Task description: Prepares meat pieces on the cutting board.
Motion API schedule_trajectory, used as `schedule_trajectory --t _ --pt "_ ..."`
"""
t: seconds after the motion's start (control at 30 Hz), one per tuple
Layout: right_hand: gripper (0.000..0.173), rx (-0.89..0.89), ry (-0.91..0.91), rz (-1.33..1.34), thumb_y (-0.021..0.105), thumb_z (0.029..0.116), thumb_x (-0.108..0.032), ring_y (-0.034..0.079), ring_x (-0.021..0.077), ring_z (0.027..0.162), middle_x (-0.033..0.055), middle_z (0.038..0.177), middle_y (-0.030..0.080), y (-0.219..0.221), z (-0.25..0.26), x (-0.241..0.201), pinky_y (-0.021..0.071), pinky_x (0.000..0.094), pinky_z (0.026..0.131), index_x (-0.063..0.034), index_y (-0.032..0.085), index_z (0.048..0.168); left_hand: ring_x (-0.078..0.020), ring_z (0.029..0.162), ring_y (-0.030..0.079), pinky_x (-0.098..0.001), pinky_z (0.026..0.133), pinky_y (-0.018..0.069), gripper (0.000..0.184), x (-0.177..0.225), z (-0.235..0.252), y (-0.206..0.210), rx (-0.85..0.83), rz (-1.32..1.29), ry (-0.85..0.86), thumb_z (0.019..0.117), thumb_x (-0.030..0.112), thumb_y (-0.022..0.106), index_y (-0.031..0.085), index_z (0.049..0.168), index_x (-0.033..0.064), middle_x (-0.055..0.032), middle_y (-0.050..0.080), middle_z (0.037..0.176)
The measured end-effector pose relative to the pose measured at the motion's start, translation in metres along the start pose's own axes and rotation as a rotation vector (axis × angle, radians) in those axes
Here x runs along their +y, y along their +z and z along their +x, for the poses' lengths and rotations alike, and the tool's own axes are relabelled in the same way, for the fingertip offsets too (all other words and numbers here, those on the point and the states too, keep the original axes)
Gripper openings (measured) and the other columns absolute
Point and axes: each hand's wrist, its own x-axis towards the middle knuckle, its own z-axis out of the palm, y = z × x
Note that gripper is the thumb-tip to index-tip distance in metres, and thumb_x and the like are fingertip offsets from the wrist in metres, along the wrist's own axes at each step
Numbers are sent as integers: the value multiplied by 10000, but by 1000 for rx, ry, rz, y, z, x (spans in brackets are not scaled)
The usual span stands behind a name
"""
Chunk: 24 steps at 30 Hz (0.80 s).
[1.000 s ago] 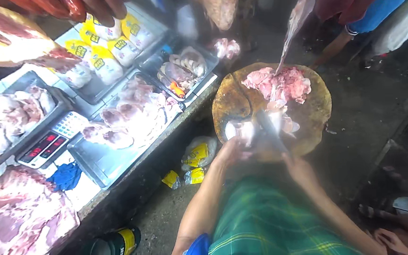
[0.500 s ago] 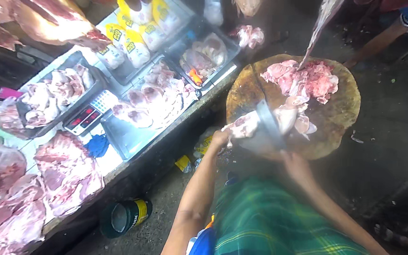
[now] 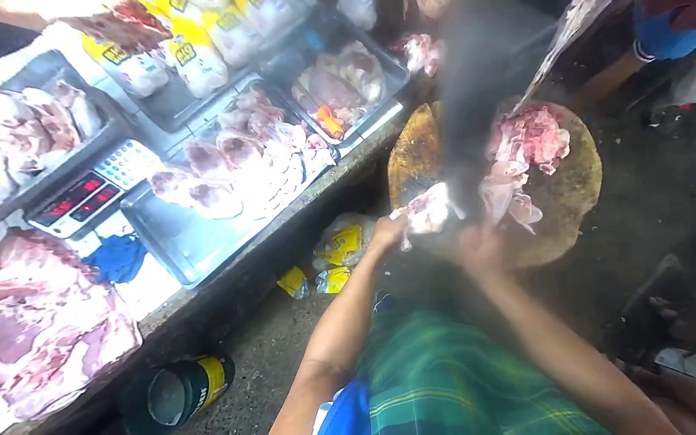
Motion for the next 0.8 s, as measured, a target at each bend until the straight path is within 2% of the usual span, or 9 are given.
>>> schedule_trajectory --t 0.07,0.13,0.3,0.37,0.43,0.5,0.53,0.63,0.8 --pt "623 -449 304 -249 345 1077 -575 719 363 933 190 945 713 10 -8 21 564 584 850 -36 610 1247 -306 857 695 -547 788 574 553 6 -2 -4 22 56 -14 994 536 552 694 1077 7 -182 705 950" --pt "672 -634 423 -315 309 1068 -616 700 373 1029 200 1030 708 1 -4 21 543 593 897 -47 628 1228 -351 954 697 -602 848 558 551 14 -3 -9 59 173 -9 932 545 628 694 1113 29 -200 708 1015" --pt "680 -631 453 -276 332 1058 -636 699 350 1020 189 1019 707 -14 -5 37 542 577 894 -47 659 1146 -414 1109 668 -682 953 504 566 34 23 -19 -91 519 131 894 514 716 681 1284 105 -223 704 1165" --pt "702 -611 498 -249 347 1044 -662 695 356 1022 194 1022 705 -21 -8 47 538 589 897 -48 671 1142 -388 1019 688 -660 902 522 545 32 22 -24 -198 600 92 910 543 681 720 1148 54 -218 716 1078" --pt "714 -583 534 -228 344 1038 -675 700 360 1006 195 1014 706 -30 -15 56 545 588 886 -50 668 1157 -285 867 673 -543 791 545 511 18 12 -30 -263 485 -7 953 535 633 727 1067 46 -156 706 961" --pt "720 -561 556 -167 339 1049 -656 698 363 942 205 983 696 -34 -23 66 546 579 850 -25 670 1154 -129 680 607 -337 623 536 379 -10 -2 -32 -266 15 -75 1037 438 534 666 1067 84 -40 641 823" --pt "716 -560 567 -130 335 1051 -655 689 349 885 195 944 682 -33 -27 70 544 568 813 -27 668 1131 -120 678 620 -326 614 550 372 -26 -5 -27 -241 -264 -85 1056 439 489 633 1097 99 -27 643 824" --pt "697 -572 565 -66 316 1056 -652 672 315 780 160 862 656 -32 -37 70 551 548 736 -46 653 1124 -212 895 670 -453 768 575 373 -38 -21 9 61 -657 17 1017 351 477 593 1260 93 -103 687 1029" --pt "651 -512 443 -120 313 1075 -603 695 328 835 157 855 675 -41 -49 45 552 538 771 -45 635 1171 -336 1083 661 -574 921 544 532 -37 -11 70 632 -420 32 1044 416 500 521 1407 27 -215 668 1191"
